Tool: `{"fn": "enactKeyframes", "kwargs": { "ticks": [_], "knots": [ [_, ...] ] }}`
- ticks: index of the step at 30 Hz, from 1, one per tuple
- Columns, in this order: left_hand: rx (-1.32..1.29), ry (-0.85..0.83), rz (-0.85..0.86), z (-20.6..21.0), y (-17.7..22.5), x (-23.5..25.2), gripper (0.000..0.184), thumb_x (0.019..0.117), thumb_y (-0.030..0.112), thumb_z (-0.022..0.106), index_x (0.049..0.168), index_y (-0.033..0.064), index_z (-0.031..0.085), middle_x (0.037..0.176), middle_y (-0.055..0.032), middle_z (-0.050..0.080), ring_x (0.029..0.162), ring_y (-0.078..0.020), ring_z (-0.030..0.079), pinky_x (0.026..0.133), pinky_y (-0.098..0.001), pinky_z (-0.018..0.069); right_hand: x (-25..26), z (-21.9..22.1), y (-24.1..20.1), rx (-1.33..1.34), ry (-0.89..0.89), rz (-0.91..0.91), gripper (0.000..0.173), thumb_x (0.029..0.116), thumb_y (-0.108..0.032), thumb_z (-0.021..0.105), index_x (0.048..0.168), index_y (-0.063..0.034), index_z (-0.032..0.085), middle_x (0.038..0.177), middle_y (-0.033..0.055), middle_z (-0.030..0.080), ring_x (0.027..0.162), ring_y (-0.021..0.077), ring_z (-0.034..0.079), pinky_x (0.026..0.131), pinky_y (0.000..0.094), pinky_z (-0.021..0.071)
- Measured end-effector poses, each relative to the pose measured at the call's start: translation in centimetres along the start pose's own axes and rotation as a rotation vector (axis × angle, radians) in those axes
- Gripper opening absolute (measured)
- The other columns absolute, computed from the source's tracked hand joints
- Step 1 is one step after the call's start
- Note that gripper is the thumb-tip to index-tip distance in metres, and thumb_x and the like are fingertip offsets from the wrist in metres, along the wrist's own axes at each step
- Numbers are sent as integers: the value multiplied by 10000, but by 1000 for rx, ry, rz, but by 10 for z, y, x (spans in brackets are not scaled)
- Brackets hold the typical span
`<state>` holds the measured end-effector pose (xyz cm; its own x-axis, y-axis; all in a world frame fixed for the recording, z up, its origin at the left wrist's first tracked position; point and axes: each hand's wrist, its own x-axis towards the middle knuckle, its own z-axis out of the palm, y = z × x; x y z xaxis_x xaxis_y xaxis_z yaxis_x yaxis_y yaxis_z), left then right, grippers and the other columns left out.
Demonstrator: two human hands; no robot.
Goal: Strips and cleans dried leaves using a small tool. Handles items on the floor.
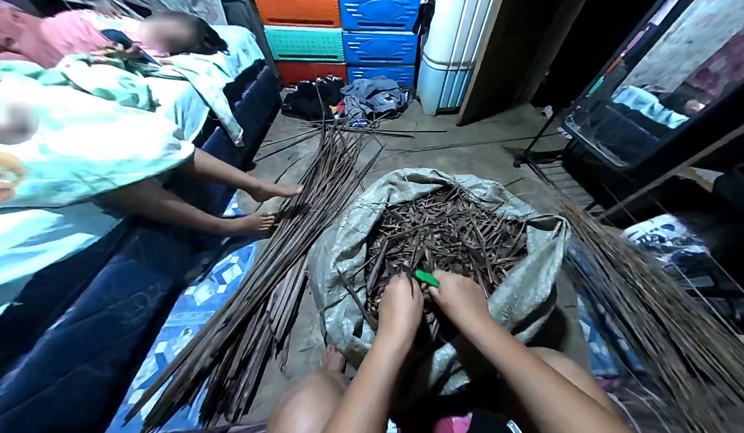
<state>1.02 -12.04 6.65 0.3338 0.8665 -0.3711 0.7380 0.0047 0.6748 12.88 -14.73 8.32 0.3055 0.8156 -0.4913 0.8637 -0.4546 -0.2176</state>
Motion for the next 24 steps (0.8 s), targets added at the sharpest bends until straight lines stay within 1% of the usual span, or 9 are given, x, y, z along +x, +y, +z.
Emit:
{"fn": "enactKeyframes", "kwargs": {
  "ticks": [3, 7, 11, 14, 17, 19, 20, 22, 24],
  "knots": [
    [74, -48, -16, 1, 7, 0, 474, 1131, 252, 352, 1568, 81, 418, 1322, -219, 650, 1234, -358, 636, 1060, -519, 482, 21, -5, 8, -23, 94, 42, 324, 1077, -260, 511, 1257, -35, 660, 1247, 206, 697, 1212, 386, 653, 982, 591, 504],
    [42, -46, -33, 2, 10, -2, 471, 1129, 226, 337, 1581, 116, 410, 1310, -210, 659, 1219, -350, 644, 1050, -520, 487, 45, -17, 26, 27, 267, 155, 334, 1071, -257, 523, 1278, -28, 650, 1232, 225, 699, 1182, 409, 667, 959, 607, 519],
    [-40, -48, -33, -4, 7, 2, 458, 1131, 232, 343, 1551, 86, 454, 1286, -223, 666, 1206, -351, 645, 1058, -513, 475, 37, -23, 32, 113, 229, 158, 326, 1069, -273, 522, 1256, -47, 665, 1210, 216, 705, 1172, 394, 669, 960, 608, 506],
    [-123, -65, -41, -9, 6, 6, 432, 1136, 247, 353, 1466, 37, 535, 1178, -233, 676, 1087, -351, 659, 986, -516, 490, 14, -16, 17, 149, 102, 67, 305, 1065, -280, 527, 1185, -45, 681, 1144, 211, 713, 1131, 386, 675, 933, 607, 505],
    [-160, -68, -36, -7, 3, 9, 371, 1127, 223, 375, 1210, -22, 641, 1025, -202, 670, 958, -312, 660, 896, -495, 510, 3, -9, 8, 115, 15, 1, 306, 1064, -287, 532, 1171, -46, 687, 1137, 201, 715, 1130, 371, 675, 938, 589, 505],
    [-191, -81, -24, -4, 1, 8, 363, 1125, 243, 397, 1125, -11, 657, 903, -148, 651, 829, -257, 641, 808, -449, 519, 5, -7, 7, 75, 48, 17, 299, 1060, -264, 539, 1200, -43, 685, 1180, 205, 714, 1163, 379, 671, 960, 584, 507],
    [-206, -88, -20, -3, 1, 7, 361, 1125, 257, 402, 1151, 5, 659, 869, -121, 644, 785, -232, 628, 776, -426, 517, 10, -7, 10, 58, 81, 39, 296, 1059, -251, 542, 1214, -42, 682, 1194, 205, 713, 1173, 383, 669, 963, 585, 509],
    [-217, -107, -21, -1, 2, 5, 381, 1127, 266, 396, 1316, 43, 641, 903, -115, 667, 788, -222, 628, 785, -418, 516, 21, -9, 19, 42, 146, 88, 301, 1060, -243, 541, 1240, -45, 678, 1218, 202, 711, 1185, 384, 668, 966, 590, 510],
    [-233, -117, -20, 0, 3, 4, 385, 1126, 263, 398, 1365, 59, 621, 922, -115, 669, 786, -212, 623, 780, -405, 514, 31, -12, 27, 56, 215, 152, 309, 1067, -246, 532, 1258, -45, 667, 1219, 204, 710, 1184, 386, 669, 964, 590, 513]
  ]
}}
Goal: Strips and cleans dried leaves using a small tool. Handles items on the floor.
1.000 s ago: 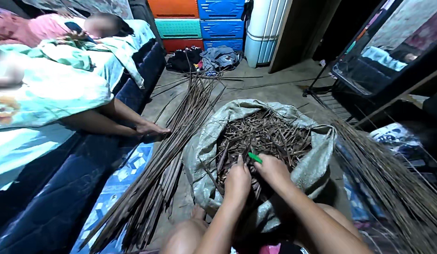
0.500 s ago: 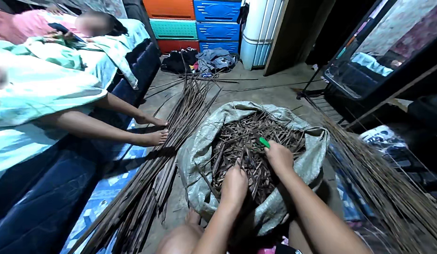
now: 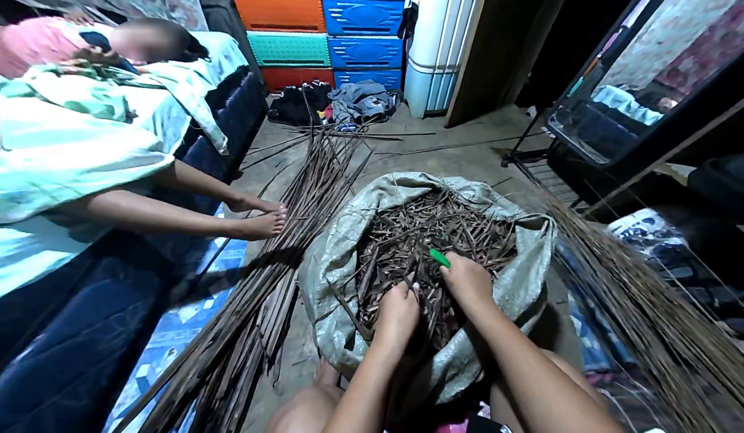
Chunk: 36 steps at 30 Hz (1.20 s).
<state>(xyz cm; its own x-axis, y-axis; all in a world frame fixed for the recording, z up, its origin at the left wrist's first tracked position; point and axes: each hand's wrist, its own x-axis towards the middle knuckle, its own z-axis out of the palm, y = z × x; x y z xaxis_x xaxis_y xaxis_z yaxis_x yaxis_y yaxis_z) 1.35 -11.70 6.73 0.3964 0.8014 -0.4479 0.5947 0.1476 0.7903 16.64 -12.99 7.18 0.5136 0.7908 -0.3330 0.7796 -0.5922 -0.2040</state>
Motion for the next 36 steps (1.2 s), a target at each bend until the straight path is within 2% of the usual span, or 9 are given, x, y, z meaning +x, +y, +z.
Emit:
{"fn": "enactKeyframes", "kwargs": {
  "ticks": [4, 7, 10, 14, 21, 23, 26, 30, 36],
  "knots": [
    [-70, -26, 3, -1, -1, 2, 340, 1125, 258, 408, 1151, 24, 653, 803, -58, 597, 678, -157, 561, 674, -349, 486, 8, -7, 10, 125, 57, 68, 319, 1078, -256, 514, 1282, -52, 649, 1219, 211, 705, 1174, 390, 671, 967, 601, 504],
    [-112, -53, 24, -1, -2, 1, 354, 1123, 265, 416, 1207, 24, 660, 779, -44, 599, 632, -137, 533, 630, -329, 467, 8, 4, 14, 469, 57, -92, 359, 1088, -317, 529, 1161, 10, 659, 982, 204, 675, 919, 335, 652, 847, 546, 501],
    [-99, -107, 25, 3, -2, -1, 363, 1124, 283, 410, 1241, 33, 646, 801, -66, 635, 585, -149, 561, 599, -341, 504, 6, 12, 8, 845, -49, -178, 297, 1086, -237, 546, 1195, 17, 655, 908, 73, 619, 759, 114, 541, 740, 313, 470],
    [-65, -161, 50, 7, -2, -3, 416, 1106, 273, 465, 1488, 120, 524, 899, -105, 673, 619, -175, 620, 634, -367, 555, 16, 19, 11, 1072, -48, -81, 248, 1087, -207, 533, 1187, -16, 656, 738, -4, 518, 556, 60, 447, 526, 237, 404],
    [43, -8, 57, 1, -4, 4, 394, 1114, 226, 387, 1385, 57, 618, 1077, -191, 698, 997, -316, 667, 916, -516, 503, -24, -12, 3, 248, -204, -191, 304, 1060, -287, 525, 1138, -26, 662, 996, 195, 682, 961, 359, 663, 850, 586, 500],
    [85, 41, 48, 0, -4, 3, 361, 1098, 201, 379, 1246, 27, 658, 1029, -188, 689, 988, -323, 667, 894, -530, 509, -44, -16, -8, 57, -253, -170, 332, 1072, -313, 508, 1192, -43, 659, 1108, 204, 706, 1089, 380, 676, 920, 599, 505],
    [148, 50, 50, 1, -2, 4, 459, 1115, 216, 336, 1534, 111, 493, 1242, -193, 690, 1165, -331, 658, 1026, -527, 484, -54, -11, -12, -91, -239, -120, 335, 1083, -318, 497, 1236, -62, 650, 1194, 186, 709, 1175, 362, 669, 961, 568, 513],
    [240, 73, 69, 10, -2, 3, 398, 1109, 202, 357, 1356, 21, 611, 1246, -214, 671, 1177, -347, 651, 1013, -542, 489, -41, -1, -10, -115, -140, -103, 326, 1078, -276, 517, 1276, -51, 646, 1220, 199, 707, 1183, 380, 671, 958, 566, 525],
    [221, 23, 89, 11, 1, -2, 476, 1126, 228, 355, 1585, 115, 406, 1354, -216, 641, 1263, -347, 621, 1094, -519, 451, 5, -10, 13, 4, 47, 91, 339, 1085, -269, 502, 1308, -49, 634, 1245, 211, 696, 1186, 394, 668, 960, 591, 520]
  ]
}}
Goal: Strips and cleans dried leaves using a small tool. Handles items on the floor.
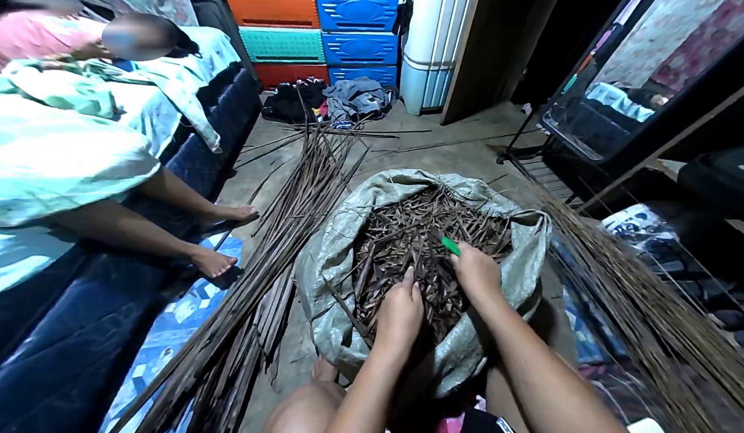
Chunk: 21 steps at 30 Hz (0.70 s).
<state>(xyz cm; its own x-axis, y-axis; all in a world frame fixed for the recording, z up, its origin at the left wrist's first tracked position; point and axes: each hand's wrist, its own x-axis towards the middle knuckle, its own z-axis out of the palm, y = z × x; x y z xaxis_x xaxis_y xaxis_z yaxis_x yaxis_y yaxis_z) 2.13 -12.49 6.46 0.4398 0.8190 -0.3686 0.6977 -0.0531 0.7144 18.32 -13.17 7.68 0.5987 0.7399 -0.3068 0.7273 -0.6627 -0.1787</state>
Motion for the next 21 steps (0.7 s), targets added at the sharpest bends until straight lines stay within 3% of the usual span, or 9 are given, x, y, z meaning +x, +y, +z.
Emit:
{"fn": "enactKeyframes", "kwargs": {
  "ticks": [2, 6, 10, 13, 17, 19, 21],
  "knots": [
    [-28, -1, -8, -3, -2, 2, 474, 1130, 238, 351, 1582, 111, 410, 1357, -215, 641, 1271, -347, 616, 1101, -518, 443, -6, -6, 2, 68, -26, -22, 341, 1080, -277, 512, 1300, -56, 650, 1228, 213, 700, 1178, 390, 667, 968, 602, 506],
    [-67, 16, -15, -7, -3, 5, 462, 1131, 228, 352, 1559, 82, 444, 1317, -222, 661, 1234, -353, 635, 1079, -519, 455, -36, -1, -2, 103, -209, -164, 316, 1063, -307, 534, 1141, -44, 690, 1081, 203, 715, 1076, 381, 680, 912, 598, 505],
    [-95, 42, -25, -7, -3, 3, 424, 1124, 214, 354, 1442, 22, 559, 1180, -233, 686, 1111, -351, 663, 997, -527, 486, -43, 7, -9, 14, -278, -204, 318, 1068, -300, 527, 1182, -51, 689, 1156, 194, 716, 1148, 367, 670, 955, 582, 499],
    [-107, 8, 0, -5, 0, -2, 456, 1132, 235, 360, 1544, 68, 463, 1311, -219, 663, 1208, -338, 647, 1073, -505, 459, -30, 8, -9, -58, -168, -152, 317, 1070, -266, 526, 1249, -44, 665, 1232, 202, 703, 1198, 379, 660, 974, 587, 505],
    [-171, -7, 22, -3, 0, -5, 442, 1131, 227, 368, 1529, 76, 486, 1186, -215, 695, 1010, -312, 684, 952, -480, 513, 2, 5, 4, 12, 20, -9, 333, 1078, -259, 521, 1290, -37, 650, 1241, 216, 698, 1190, 399, 664, 962, 594, 514],
    [-204, 1, 14, -4, -3, -3, 432, 1129, 227, 363, 1508, 88, 517, 1027, -178, 697, 849, -265, 653, 842, -443, 522, 2, -1, 6, 89, 5, -8, 331, 1078, -266, 521, 1285, -47, 659, 1232, 216, 699, 1188, 393, 662, 971, 601, 502],
    [-233, -3, -4, -8, -5, 0, 427, 1131, 228, 363, 1498, 86, 528, 1019, -175, 697, 847, -260, 652, 845, -443, 522, -12, -1, 2, 152, -66, -87, 316, 1063, -276, 537, 1202, -35, 688, 1143, 225, 714, 1124, 402, 676, 936, 618, 503]
  ]
}}
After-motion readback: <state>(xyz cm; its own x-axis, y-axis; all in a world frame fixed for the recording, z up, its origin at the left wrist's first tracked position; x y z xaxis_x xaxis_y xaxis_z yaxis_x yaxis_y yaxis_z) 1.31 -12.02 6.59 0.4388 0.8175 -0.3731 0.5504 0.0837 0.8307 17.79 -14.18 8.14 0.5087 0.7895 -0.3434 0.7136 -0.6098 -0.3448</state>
